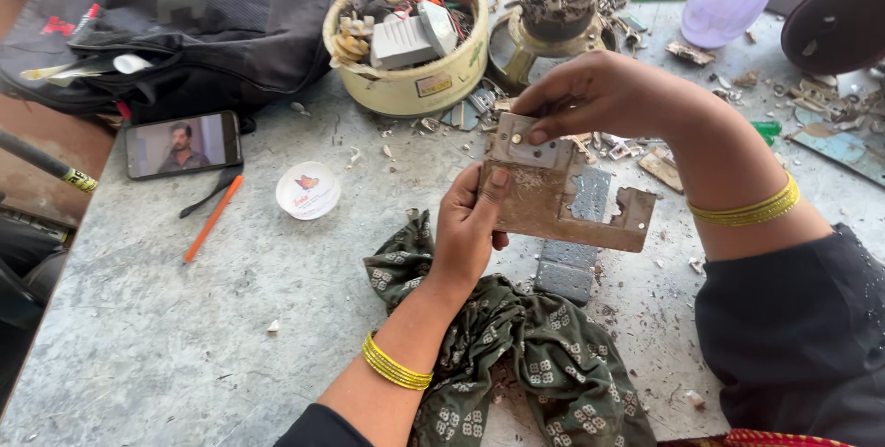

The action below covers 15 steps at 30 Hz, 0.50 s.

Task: The person uses a hammer and screwdriver to dismantle a white electrical socket from a wooden board. They strike the socket to loosen it, then pry it apart to remove internal components. The person works at a cluttered table with various tools and debris.

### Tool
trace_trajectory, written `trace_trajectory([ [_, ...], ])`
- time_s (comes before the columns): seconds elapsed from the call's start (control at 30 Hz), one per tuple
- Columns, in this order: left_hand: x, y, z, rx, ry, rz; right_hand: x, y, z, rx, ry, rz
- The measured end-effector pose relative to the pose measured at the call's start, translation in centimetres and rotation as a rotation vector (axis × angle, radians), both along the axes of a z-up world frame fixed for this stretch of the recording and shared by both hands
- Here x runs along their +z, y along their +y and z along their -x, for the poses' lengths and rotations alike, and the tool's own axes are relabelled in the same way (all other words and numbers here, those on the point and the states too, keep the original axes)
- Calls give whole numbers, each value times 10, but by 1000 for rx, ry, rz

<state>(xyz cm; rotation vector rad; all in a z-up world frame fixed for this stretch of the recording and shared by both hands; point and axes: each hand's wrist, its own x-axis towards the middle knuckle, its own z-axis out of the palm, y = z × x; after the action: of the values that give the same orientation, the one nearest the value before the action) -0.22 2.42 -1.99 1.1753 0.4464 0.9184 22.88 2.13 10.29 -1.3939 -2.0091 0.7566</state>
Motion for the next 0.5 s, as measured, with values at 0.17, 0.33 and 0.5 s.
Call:
trace_trajectory([
  [0.17, -13, -1, -4, -15, -78, 23, 10, -18, 15, 9, -143, -56],
  [0.33, -26, 4, -15, 47, -116, -55, 15, -63, 3, -83, -379, -185],
  [0.5, -20, 3, -9, 89, -75, -28, 14, -120, -63, -555, -539, -25],
])
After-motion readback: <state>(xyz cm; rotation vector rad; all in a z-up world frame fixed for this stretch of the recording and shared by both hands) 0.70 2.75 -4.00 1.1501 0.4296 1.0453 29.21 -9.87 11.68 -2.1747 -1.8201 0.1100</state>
